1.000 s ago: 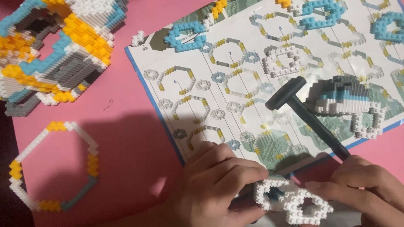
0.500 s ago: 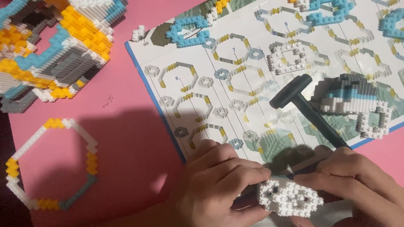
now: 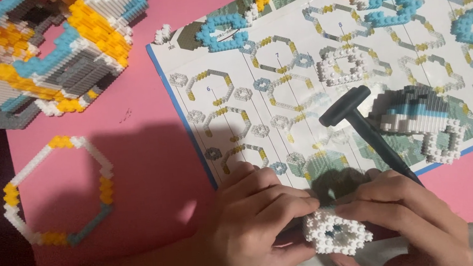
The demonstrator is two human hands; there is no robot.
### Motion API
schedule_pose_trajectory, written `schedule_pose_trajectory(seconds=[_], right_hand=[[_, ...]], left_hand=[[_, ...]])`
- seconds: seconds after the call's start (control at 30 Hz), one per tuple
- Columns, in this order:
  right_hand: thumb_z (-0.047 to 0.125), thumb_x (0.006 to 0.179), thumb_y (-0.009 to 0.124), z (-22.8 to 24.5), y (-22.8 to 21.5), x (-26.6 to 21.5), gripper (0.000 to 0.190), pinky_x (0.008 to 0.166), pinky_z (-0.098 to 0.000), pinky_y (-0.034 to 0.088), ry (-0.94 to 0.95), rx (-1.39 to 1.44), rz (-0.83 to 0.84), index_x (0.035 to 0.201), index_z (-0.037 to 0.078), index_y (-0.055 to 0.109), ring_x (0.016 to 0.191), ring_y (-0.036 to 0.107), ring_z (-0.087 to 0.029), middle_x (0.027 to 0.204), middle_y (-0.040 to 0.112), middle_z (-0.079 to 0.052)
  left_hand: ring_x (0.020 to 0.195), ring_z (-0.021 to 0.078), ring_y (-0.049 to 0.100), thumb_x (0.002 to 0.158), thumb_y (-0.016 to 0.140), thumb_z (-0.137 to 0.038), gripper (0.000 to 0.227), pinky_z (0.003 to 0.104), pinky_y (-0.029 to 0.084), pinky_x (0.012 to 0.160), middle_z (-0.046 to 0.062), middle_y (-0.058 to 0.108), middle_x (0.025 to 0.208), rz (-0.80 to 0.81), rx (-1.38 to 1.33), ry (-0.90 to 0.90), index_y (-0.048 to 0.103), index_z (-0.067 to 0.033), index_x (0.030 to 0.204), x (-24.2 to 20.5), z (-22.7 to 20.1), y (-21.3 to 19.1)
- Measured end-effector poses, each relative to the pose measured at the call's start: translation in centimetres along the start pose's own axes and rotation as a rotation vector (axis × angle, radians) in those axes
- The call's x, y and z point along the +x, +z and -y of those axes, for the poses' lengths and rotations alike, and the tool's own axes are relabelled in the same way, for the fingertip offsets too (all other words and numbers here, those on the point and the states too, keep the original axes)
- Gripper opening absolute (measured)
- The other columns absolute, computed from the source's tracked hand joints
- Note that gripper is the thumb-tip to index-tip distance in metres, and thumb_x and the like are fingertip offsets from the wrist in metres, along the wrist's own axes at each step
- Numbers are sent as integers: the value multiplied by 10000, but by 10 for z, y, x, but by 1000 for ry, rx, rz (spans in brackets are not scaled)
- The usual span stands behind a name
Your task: Assembling a 3D model using plastic connector blocks and a toy hammer according to instructions.
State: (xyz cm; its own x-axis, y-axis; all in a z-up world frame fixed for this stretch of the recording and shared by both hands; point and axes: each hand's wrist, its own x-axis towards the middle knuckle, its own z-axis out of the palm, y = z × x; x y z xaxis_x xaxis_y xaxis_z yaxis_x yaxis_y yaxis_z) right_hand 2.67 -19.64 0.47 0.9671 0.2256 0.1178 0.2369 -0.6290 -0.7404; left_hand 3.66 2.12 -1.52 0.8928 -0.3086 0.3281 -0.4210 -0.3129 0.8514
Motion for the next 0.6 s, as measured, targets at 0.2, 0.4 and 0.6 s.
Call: schedule_pose_trajectory(seconds=[0.2, 0.4, 0.6], right_hand=[[311, 463, 981, -9, -2, 4, 516, 737, -268, 609, -87, 26, 28, 875, 57, 802, 706, 696, -128, 859, 718, -65], [317, 484, 989, -13, -5, 4, 512, 738, -258, 615, -110, 33, 65, 892, 69, 806, 733, 714, -124, 905, 738, -56], [317, 436, 1010, -17, -4, 4, 558, 776, -288, 628, -100, 84, 58, 872, 40, 799, 746, 735, -143, 895, 767, -73]], left_hand=[[872, 186, 643, 587, 1006, -44, 523, 406, 521, 922, 47, 770, 987, 69, 8, -13, 697, -51, 1009, 4, -4, -9], [867, 184, 633, 578, 1012, -47, 531, 411, 508, 929, 36, 763, 970, 48, 4, -18, 691, -59, 1001, 4, -4, -7], [883, 199, 631, 613, 1004, -48, 518, 409, 493, 928, 52, 750, 989, 89, 4, 8, 689, -46, 1025, 6, -4, -12]])
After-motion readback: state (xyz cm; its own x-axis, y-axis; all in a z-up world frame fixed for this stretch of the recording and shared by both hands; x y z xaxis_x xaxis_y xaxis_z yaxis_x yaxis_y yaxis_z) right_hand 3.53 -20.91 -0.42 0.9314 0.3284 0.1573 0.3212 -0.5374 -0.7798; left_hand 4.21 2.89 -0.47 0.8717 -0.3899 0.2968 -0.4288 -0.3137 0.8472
